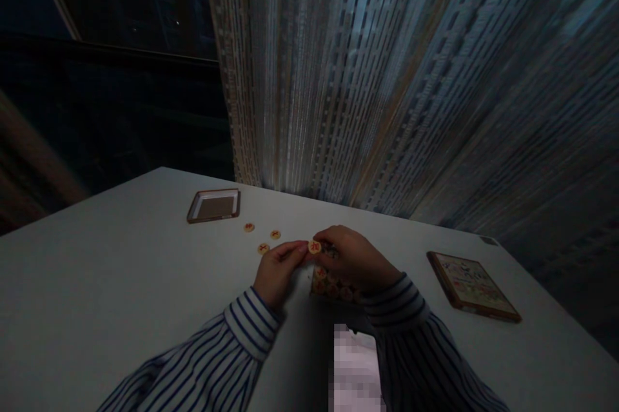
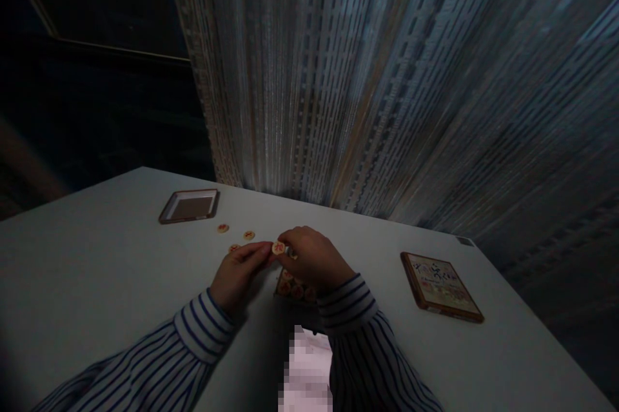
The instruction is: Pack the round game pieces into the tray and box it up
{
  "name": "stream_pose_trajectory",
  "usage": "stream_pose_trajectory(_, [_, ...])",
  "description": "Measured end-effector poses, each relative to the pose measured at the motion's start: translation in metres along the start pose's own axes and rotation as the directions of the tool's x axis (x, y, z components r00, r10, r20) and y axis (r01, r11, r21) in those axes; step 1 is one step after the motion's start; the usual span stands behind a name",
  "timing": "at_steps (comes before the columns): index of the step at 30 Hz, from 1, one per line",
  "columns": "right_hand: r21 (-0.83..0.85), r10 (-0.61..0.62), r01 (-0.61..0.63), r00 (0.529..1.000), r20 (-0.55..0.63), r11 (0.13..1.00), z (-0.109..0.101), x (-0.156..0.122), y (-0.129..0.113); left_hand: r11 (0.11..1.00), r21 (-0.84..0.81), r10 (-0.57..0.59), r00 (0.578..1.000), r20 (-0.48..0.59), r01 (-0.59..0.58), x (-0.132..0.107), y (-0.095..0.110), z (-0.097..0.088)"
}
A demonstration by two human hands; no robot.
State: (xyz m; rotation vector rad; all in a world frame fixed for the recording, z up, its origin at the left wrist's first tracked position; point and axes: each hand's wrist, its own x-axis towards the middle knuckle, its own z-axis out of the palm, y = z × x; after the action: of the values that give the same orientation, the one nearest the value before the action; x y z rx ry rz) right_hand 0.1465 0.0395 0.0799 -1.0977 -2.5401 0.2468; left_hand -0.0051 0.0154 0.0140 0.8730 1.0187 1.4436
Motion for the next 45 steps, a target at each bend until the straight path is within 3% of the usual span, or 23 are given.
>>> stream_pose_trajectory(4, [-0.015,0.063,-0.064,0.997,-0.032,0.998,-0.001,-0.001,0.005,0.975,0.217,0.066,0.996,-0.055,-0.052,0.0,-0.001,0.0])
stream_pose_trajectory(7, [-0.007,0.111,-0.112,0.993,-0.037,0.994,-0.003,-0.002,0.008,0.928,0.353,0.136,0.99,-0.031,-0.116,-0.001,-0.007,0.0])
stream_pose_trajectory(16, [0.003,0.137,-0.137,0.989,-0.063,0.991,-0.001,-0.001,0.018,0.803,0.567,0.187,0.981,0.052,-0.184,0.0,-0.021,-0.004])
stream_pose_trajectory(29, [-0.13,0.264,-0.257,0.964,0.039,0.958,0.01,0.001,0.028,0.73,0.644,0.197,0.972,0.124,-0.23,-0.001,-0.024,-0.005])
stream_pose_trajectory(45, [-0.203,0.276,-0.243,0.949,0.156,0.949,0.023,0.003,0.03,0.731,0.65,0.193,0.976,0.097,-0.209,-0.001,-0.021,-0.004])
